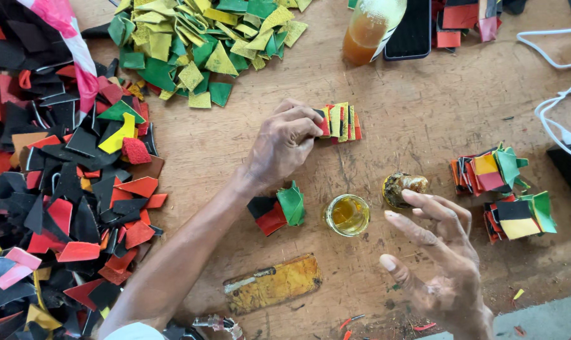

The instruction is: The person picks up small colored foam scraps one at a time from piles on the workbench, presses each piece into a small jar of liquid, and stacks the pieces into small piles. Scissors and a bottle sit on the table as the person continues stacking pieces.

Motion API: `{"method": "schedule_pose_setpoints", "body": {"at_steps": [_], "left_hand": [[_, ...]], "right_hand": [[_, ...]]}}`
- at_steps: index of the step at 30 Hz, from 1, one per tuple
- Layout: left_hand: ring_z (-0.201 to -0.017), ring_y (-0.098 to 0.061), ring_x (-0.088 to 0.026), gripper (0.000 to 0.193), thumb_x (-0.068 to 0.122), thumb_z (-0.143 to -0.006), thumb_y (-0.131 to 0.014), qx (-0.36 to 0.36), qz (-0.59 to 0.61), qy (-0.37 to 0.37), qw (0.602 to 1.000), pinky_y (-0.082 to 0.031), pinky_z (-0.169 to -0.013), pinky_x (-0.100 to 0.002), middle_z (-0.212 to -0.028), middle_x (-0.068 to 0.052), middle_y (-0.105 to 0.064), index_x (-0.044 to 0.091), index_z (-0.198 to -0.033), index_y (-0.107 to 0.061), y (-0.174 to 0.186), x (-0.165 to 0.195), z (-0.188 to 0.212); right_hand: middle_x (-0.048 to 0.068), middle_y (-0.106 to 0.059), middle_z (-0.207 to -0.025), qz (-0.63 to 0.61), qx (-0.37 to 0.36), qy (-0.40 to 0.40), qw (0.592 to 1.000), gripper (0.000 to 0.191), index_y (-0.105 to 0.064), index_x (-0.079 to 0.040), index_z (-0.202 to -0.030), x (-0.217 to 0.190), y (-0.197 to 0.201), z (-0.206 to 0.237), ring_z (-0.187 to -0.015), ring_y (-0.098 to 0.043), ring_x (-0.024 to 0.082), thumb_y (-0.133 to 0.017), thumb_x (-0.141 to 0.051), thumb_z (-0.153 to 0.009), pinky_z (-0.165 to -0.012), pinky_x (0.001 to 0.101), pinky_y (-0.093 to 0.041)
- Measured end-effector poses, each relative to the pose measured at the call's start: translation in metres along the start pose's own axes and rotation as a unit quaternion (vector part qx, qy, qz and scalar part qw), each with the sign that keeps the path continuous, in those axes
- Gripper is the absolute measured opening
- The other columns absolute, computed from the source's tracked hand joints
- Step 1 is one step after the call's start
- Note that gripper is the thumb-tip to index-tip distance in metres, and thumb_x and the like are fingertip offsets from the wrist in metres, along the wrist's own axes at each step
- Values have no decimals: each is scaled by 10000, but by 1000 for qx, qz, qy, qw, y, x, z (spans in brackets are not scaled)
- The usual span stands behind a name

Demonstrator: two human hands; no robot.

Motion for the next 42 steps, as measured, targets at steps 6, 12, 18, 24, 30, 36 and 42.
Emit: {"method": "schedule_pose_setpoints", "body": {"at_steps": [6,12,18,24,30,36,42], "left_hand": [[-1104,-637,-300,199,-96,-740,-716,-42,-21,-16,999,-558,-942,-386,-1097,-101,-728,15,-905,-726,13,11,1],[-1044,-648,-268,158,90,-872,-772,-189,-91,100,973,-533,-962,-418,-1049,-115,-719,54,-1017,-720,48,62,24],[-1041,-614,-350,676,277,-663,-882,-204,-188,105,955,-506,-899,-471,-1067,-181,-677,-20,-1205,-608,56,106,50],[-1029,-614,-342,620,213,-704,-863,-215,-195,132,948,-515,-874,-461,-1051,-166,-678,-13,-1222,-607,48,106,64],[-988,-610,-327,403,199,-741,-841,-204,-190,148,949,-518,-846,-449,-1002,-150,-666,15,-1056,-667,50,103,73],[-959,-611,-315,331,160,-744,-824,-196,-195,135,952,-515,-850,-448,-968,-147,-657,5,-1001,-685,50,99,77],[-927,-622,-296,341,174,-744,-815,-191,-170,152,955,-519,-843,-441,-943,-141,-662,-4,-1007,-689,51,94,76]], "right_hand": [[84,-569,-1438,19,2,1,1000,480,-716,-131,-1198,-2,15,-5,-1318,-477,248,-812,-263,-747,-1060,378,-498],[76,-541,-1456,68,-37,27,997,506,-719,-183,-1203,-17,27,-8,-1323,-443,277,-799,-368,-739,-1074,387,-457],[93,-423,-1528,132,-126,97,978,592,-703,-212,-1265,-30,22,-19,-1363,-372,325,-798,-434,-724,-1137,449,-337],[136,-398,-1497,147,-192,98,965,605,-690,-138,-1226,-43,8,-33,-1347,-342,372,-809,-378,-683,-1116,491,-329],[147,-396,-1482,165,-213,109,957,580,-686,-117,-1212,-49,1,-43,-1342,-324,394,-793,-376,-703,-1101,494,-333],[145,-399,-1479,167,-220,111,955,588,-684,-107,-1217,-46,-2,-44,-1347,-325,390,-783,-391,-712,-1097,494,-336],[140,-402,-1482,173,-220,104,954,576,-691,-104,-1193,-47,-2,-45,-1343,-332,386,-786,-393,-704,-1094,493,-347]]}}
Point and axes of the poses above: each hand's wrist, its own z-axis away from the middle knuckle, its own y-axis out of the back of the hand, x = y × z, the point moved 1 cm from there along -z, towards the middle knuckle
